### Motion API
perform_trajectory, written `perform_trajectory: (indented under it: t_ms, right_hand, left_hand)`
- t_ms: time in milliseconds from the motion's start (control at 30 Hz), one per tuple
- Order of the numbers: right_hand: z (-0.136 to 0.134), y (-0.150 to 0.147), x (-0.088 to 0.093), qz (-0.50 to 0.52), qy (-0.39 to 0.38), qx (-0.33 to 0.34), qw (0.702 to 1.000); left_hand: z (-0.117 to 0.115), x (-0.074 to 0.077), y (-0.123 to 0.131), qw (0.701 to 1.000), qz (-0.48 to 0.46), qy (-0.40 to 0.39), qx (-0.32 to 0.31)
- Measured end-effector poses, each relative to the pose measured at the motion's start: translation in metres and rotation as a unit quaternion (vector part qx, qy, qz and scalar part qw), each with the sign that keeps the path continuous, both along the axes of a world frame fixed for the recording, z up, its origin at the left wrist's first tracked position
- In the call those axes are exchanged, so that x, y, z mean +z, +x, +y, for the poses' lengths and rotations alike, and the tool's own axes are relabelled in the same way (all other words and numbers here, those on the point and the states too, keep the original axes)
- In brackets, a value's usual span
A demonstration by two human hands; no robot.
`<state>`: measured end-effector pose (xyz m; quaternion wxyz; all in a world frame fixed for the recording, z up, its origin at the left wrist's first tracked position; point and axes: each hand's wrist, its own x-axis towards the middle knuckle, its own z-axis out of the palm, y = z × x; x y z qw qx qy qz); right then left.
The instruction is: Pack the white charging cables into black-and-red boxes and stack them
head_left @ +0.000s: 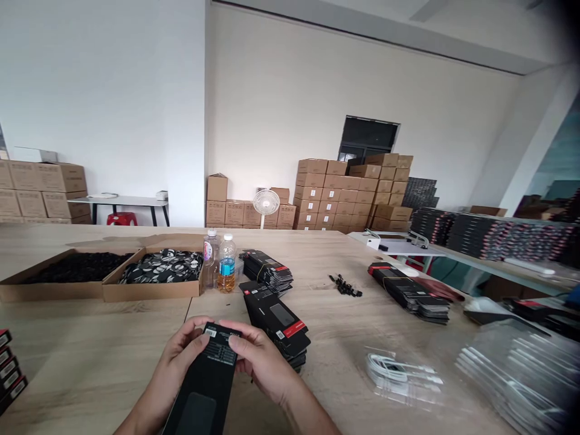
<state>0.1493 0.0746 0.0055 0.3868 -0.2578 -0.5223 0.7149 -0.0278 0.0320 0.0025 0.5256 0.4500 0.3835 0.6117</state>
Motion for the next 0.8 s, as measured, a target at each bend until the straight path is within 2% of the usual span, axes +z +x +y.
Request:
perform_trajectory:
  t_ms: [100,167,267,367,433,533,600,633,700,800]
  right_hand:
    - [-0.002,0.0,-0.001,-0.023,0.019,0.017,0.999]
    - [-0.002,-0.003,-0.003,-0.021,0.035,0.006,0.999]
    - [0.001,-0.007,-0.004,-0.033,0.066,-0.065,0.995]
    - [0.003,-0.006,0.002,-0.041,0.108,-0.165,0.98]
    - [0.002,-0.003,0.009,-0.031,0.135,-0.22,0.966]
    - [-0.002,-0.001,0.017,-0.013,0.157,-0.271,0.95]
    - [-0.005,-0.002,0.019,-0.005,0.163,-0.273,0.948]
    - [-0.006,-0.004,0.018,-0.004,0.167,-0.264,0.95]
    - [-0.005,-0.005,0.014,-0.01,0.18,-0.241,0.954]
    - [0.003,0.0,0.004,-0.073,0.239,-0.254,0.934]
  left_hand:
    - [0.0,-0.002,0.0,1.0,-0.001,-0.015,0.005]
    - [0.002,-0.002,-0.001,1.0,0.01,-0.015,0.002]
    - [0.004,0.003,-0.006,0.998,0.068,-0.011,0.007]
    - [-0.002,0.011,-0.013,0.977,0.205,-0.001,0.057]
    - [-0.011,0.012,-0.014,0.934,0.337,0.029,0.111]
    - [-0.024,0.003,-0.007,0.821,0.522,0.115,0.202]
    - [-0.029,-0.005,-0.002,0.75,0.589,0.167,0.252]
    - [-0.032,-0.008,-0.001,0.726,0.607,0.181,0.27]
    - [-0.038,-0.006,-0.005,0.696,0.627,0.189,0.296]
    - [-0.058,0.014,-0.031,0.671,0.647,0.168,0.321]
